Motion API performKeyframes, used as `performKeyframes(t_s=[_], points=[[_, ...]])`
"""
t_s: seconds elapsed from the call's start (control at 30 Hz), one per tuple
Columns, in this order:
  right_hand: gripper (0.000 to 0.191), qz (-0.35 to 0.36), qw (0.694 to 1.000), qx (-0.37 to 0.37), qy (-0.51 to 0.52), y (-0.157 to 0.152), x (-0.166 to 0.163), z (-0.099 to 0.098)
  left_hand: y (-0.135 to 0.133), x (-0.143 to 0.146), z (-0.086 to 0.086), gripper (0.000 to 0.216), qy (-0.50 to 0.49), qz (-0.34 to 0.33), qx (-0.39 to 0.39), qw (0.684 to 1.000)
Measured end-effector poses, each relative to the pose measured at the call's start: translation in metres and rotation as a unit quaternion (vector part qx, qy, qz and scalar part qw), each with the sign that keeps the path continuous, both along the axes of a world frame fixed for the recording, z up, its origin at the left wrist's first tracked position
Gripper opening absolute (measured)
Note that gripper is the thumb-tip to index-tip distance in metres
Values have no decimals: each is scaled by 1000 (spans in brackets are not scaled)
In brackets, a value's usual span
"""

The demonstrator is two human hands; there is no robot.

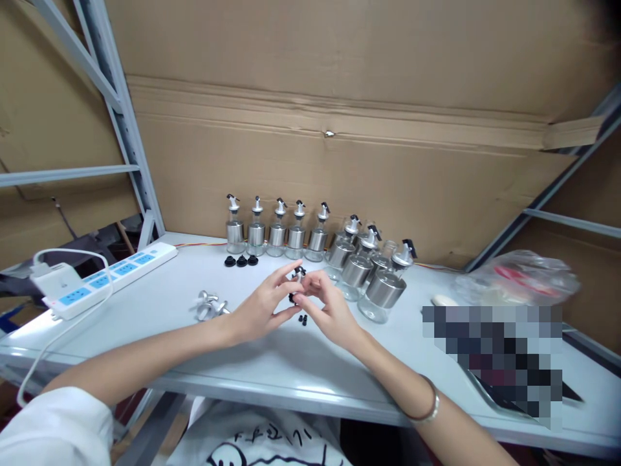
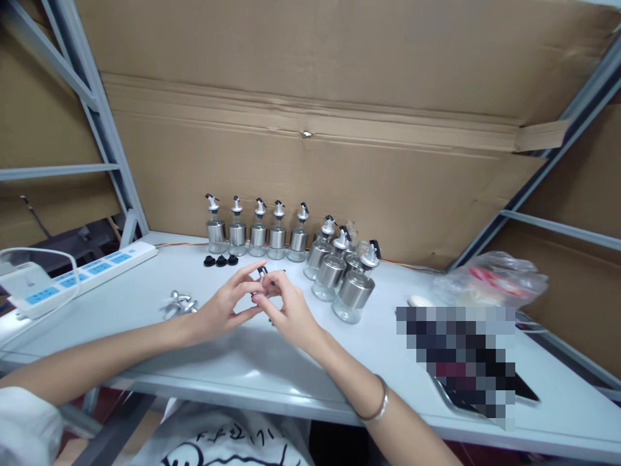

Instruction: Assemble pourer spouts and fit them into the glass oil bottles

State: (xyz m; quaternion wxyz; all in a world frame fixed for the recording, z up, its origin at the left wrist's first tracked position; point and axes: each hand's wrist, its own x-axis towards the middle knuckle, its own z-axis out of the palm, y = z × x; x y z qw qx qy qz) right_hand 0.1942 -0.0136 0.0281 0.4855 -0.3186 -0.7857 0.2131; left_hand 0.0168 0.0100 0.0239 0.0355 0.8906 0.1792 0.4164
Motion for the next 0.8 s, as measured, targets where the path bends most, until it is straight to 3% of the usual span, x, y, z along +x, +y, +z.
performKeyframes(t_s=[0.17,0.37,0.47,0.67,0.73,0.8], points=[[9,-27,994,86,-56,-1,3,2,0,-5,-6,19,-15,7,17,1000],[26,-46,978,83,-185,-2,6,5,0,-12,-16,18,44,30,33,998],[33,-72,964,142,-212,-1,9,11,2,-14,-16,18,28,36,24,999],[32,-179,931,309,-75,-1,35,52,4,-16,-17,19,16,66,-10,998],[30,-248,907,339,-17,-1,52,74,3,-15,-17,18,27,59,-17,998],[25,-299,896,322,60,3,75,97,1,-14,-17,18,35,50,-21,998]])
